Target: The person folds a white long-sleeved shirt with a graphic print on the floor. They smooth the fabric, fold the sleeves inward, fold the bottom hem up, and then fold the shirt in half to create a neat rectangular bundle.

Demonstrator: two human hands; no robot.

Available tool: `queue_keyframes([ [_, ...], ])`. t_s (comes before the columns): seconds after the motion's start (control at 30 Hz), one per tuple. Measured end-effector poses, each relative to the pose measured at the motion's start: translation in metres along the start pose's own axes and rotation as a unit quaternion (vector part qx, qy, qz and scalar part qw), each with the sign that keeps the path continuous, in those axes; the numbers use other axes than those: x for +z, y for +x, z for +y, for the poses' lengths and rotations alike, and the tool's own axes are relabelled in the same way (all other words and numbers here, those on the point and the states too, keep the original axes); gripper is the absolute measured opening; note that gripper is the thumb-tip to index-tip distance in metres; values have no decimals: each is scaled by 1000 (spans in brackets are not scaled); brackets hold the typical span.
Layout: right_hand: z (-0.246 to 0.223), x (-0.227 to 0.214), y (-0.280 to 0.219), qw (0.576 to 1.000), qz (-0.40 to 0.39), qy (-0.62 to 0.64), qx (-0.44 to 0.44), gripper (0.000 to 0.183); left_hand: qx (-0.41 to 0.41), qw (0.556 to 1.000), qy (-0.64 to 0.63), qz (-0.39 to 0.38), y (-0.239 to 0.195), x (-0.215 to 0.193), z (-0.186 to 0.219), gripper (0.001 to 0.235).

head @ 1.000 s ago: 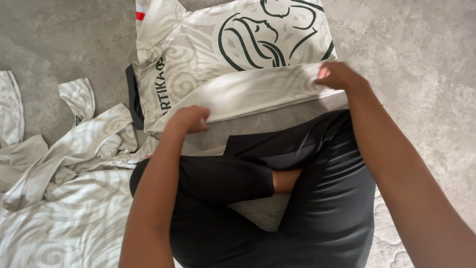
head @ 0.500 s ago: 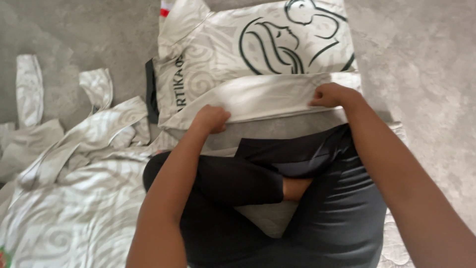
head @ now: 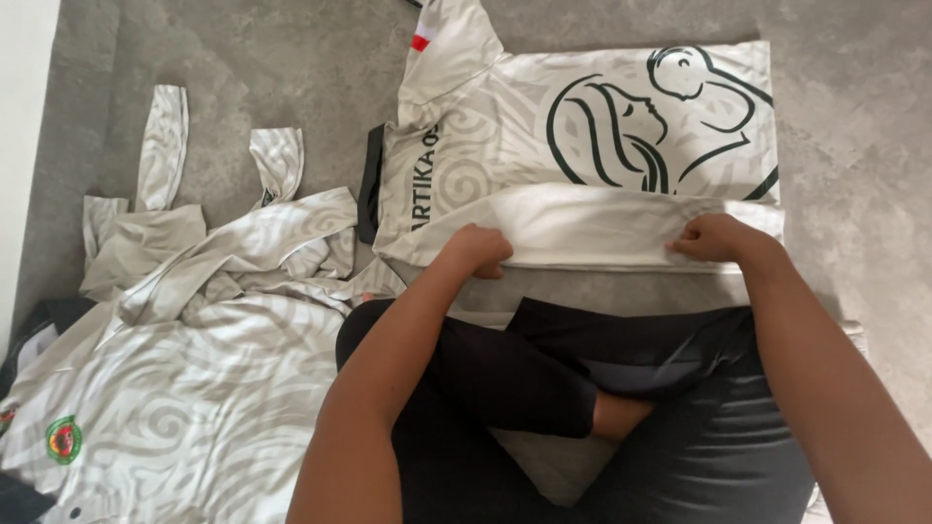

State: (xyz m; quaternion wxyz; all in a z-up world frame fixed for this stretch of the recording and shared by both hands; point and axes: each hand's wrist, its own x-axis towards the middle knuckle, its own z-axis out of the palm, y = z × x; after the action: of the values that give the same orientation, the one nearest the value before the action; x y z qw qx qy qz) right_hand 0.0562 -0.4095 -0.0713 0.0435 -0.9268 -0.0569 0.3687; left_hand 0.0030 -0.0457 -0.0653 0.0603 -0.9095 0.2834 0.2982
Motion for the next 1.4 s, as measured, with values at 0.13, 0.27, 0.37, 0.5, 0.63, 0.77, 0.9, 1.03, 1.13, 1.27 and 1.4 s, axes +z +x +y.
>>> queue_keyframes([
  [0.13,-9,-7,-8,1000,-17,9,14,46,-1,999,-4,-49,3,-4,2,30],
  [0.27,-17,-13,-18,999,-34,7,27,45,-2,997,-10,-72,-11,-22,9,32],
  [0.37,-39,-29,-37,998,-44,-22,31,45,-9,997,-3,-72,8,1,5,32],
  [0.5,-39,-31,-30,998,-16,-53,41,48,-29,995,-37,-91,9,-6,3,42],
  [0.63,-44,-36,-28,998,34,-39,37,42,-10,983,-109,-144,-2,-38,-3,54],
  [0.77,-46,-45,-19,996,85,-27,5,36,-51,979,-160,-113,-22,-97,-22,57],
  [0.9,-51,-84,-7,994,101,-47,6,33,-109,989,-104,-4,20,-91,-86,47],
  [1.03,-42,-116,32,986,157,-28,-37,28,-171,977,-24,128,58,-91,-138,27],
  [1.13,-24,-139,78,969,235,-44,-57,38,-184,956,54,223,90,-102,-170,30],
  [1.27,8,-158,124,947,292,-92,-99,54,-188,921,187,286,130,-114,-195,48],
  [1.4,29,-169,147,959,261,-43,-99,61,-160,959,131,194,150,-140,-201,60],
])
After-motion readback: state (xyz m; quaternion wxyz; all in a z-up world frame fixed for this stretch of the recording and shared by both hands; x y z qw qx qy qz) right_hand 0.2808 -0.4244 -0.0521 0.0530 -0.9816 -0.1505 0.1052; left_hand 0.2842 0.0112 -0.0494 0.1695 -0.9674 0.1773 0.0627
